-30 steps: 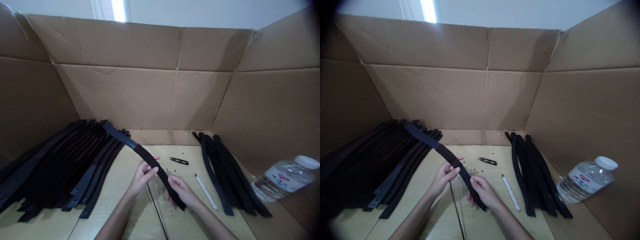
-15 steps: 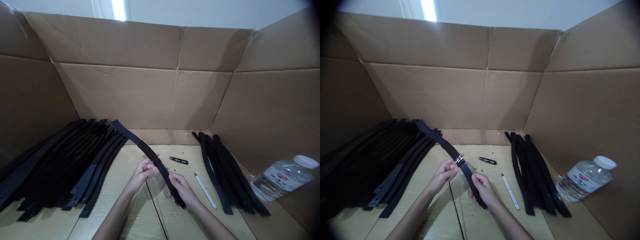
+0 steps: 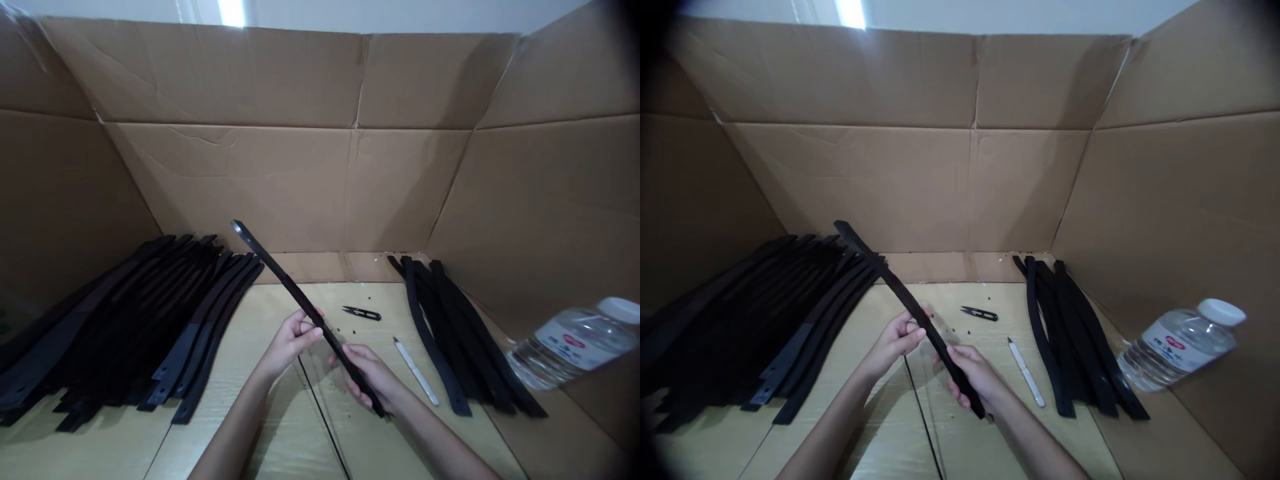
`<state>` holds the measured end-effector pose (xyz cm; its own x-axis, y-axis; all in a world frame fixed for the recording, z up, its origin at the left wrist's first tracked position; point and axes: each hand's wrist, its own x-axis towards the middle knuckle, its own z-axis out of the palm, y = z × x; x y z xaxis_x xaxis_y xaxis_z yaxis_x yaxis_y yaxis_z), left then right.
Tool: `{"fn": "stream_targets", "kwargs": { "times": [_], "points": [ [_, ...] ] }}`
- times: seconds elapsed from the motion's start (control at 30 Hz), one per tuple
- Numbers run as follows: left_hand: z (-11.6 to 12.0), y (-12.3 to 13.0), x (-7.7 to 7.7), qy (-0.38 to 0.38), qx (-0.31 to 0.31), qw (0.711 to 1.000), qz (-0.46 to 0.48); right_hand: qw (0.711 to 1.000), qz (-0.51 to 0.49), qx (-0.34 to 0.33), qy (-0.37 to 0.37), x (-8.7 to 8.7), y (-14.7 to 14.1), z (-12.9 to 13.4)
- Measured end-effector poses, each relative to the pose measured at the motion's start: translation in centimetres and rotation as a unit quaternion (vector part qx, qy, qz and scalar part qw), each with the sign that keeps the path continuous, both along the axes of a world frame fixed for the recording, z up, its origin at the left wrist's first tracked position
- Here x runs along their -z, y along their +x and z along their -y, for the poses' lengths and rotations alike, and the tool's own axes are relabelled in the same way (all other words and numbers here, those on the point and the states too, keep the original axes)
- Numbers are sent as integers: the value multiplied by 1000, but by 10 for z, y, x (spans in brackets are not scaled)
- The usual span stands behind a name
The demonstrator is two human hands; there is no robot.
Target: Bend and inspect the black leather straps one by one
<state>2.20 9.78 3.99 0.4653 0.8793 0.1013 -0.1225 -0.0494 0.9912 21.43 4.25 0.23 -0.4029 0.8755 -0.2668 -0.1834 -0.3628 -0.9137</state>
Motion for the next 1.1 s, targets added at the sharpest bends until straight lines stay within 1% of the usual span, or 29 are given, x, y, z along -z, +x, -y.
{"fn": "stream_targets", "kwargs": {
  "times": [0.1,0.17,0.27,0.33,0.43,0.5,0.57,0.6,0.67,0.73,0.77,0.83,0.9,1.0,1.1],
  "points": [
    [0,4,1,23,-50,998,9,998,-11,-35,44,-1,-1,-1],
    [0,6,2,27,-84,996,16,995,18,-30,96,0,-2,-1],
    [0,8,2,30,-112,993,12,982,103,22,158,2,-5,-3],
    [0,8,3,25,-98,995,5,972,147,63,170,3,-5,-4],
    [1,7,5,11,-47,999,4,971,163,91,150,3,-3,-4],
    [1,7,6,4,-18,1000,4,979,147,94,106,2,-2,-2],
    [1,7,7,-3,-6,1000,-1,989,116,77,56,2,-1,-1],
    [0,8,8,-4,-7,1000,-3,993,93,57,40,2,-2,0],
    [0,10,10,0,-25,1000,5,998,43,7,41,2,-3,1],
    [-1,11,12,9,-64,998,25,997,10,-25,68,2,-5,1],
    [-1,12,13,12,-86,996,34,996,10,-26,81,3,-7,1],
    [-2,13,14,12,-125,991,41,994,39,-3,104,4,-10,0],
    [-1,14,13,17,-137,990,35,989,75,33,121,5,-12,-1],
    [1,14,9,10,-99,994,37,988,94,63,110,7,-13,-2],
    [2,12,8,-12,-42,998,43,995,62,55,59,5,-11,-1]
  ]
}}
